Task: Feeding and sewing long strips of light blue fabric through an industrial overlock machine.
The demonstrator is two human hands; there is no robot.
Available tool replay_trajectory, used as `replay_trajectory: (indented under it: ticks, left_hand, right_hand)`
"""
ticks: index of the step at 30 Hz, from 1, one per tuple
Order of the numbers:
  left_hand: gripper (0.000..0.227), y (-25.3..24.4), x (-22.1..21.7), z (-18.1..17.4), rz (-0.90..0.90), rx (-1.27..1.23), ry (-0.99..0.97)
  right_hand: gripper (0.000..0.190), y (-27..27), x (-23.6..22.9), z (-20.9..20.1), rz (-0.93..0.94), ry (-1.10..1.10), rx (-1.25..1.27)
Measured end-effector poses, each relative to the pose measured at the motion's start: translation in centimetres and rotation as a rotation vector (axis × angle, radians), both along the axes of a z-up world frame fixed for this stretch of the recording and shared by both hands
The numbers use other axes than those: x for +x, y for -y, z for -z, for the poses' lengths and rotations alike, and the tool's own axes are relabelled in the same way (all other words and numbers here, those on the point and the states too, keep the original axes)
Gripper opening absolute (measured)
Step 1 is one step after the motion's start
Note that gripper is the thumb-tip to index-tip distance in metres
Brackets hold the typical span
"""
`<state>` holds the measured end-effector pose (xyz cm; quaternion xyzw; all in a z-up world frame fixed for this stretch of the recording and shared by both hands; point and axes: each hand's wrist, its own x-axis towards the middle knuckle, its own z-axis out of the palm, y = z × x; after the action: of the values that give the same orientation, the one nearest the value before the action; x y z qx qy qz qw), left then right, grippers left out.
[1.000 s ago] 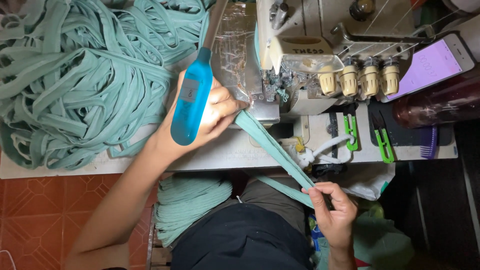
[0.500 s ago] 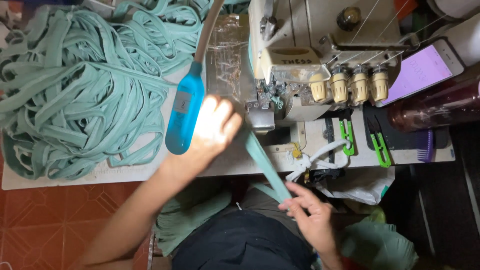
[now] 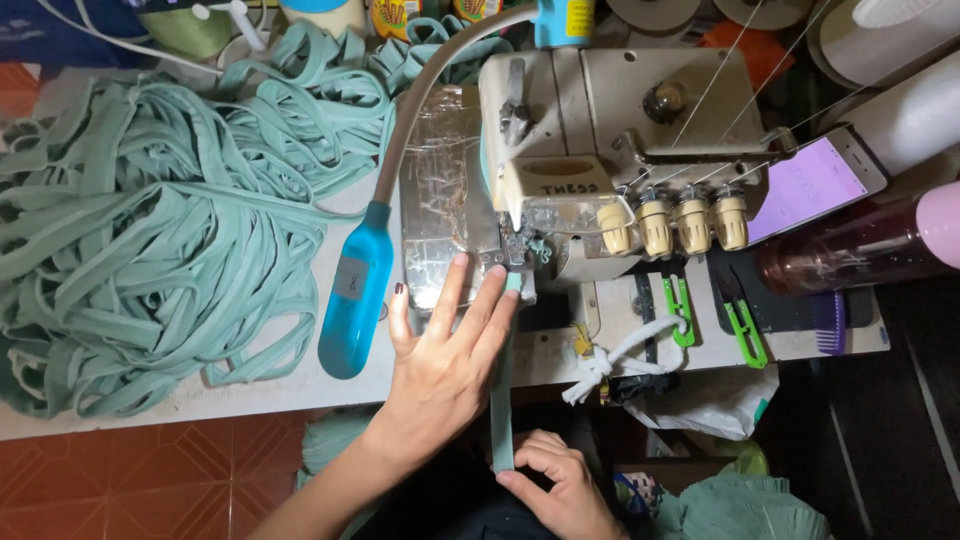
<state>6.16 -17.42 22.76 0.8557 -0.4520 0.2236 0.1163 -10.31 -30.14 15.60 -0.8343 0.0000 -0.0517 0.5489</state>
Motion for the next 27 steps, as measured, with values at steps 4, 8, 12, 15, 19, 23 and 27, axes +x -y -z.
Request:
replay_trajectory:
  ticks: [4,8,12,15,19,23,27]
  left_hand:
    - [0.053,1.1,0.4,0.0,0.029,-0.057,-0.071]
    - [0.049,1.7,0.9,0.5,-0.029,-0.066,-0.027]
    - [0.054,1.3,1.1,0.6,-0.013,-0.068,-0.065]
    - [0.061,-0.5,1.4,1.0,0.016,-0.123,-0.14]
    - [0.058,-1.5,1.9,1.1,0.153,-0.126,-0.134]
    - [0.069,-1.6,1.8,1.4,0.208,-0.065,-0.051]
    - [0.069,-1.5,1.9,1.6,0.205,-0.064,-0.04]
  right_hand:
    - [0.008,0.1,-0.1,0.2,0.063,-0.012,0.012]
    - [0.01,-0.2,-0.2,-0.2,0.174,-0.037,0.075]
    - [0.017,-0.5,-0.4,-1.7,0.169,-0.105,0.245]
    - [0.022,0.2,-1.0,-2.7,0.01,-0.235,0.439]
    - [0.028,0.0,-1.5,-3.0,-0.097,-0.117,0.603]
    - [0.019,-0.3,-0.4,-4.3,0.076,0.112,0.24]
    - [0.018,-0.3,-0.1,-3.9,0.189,0.133,0.032]
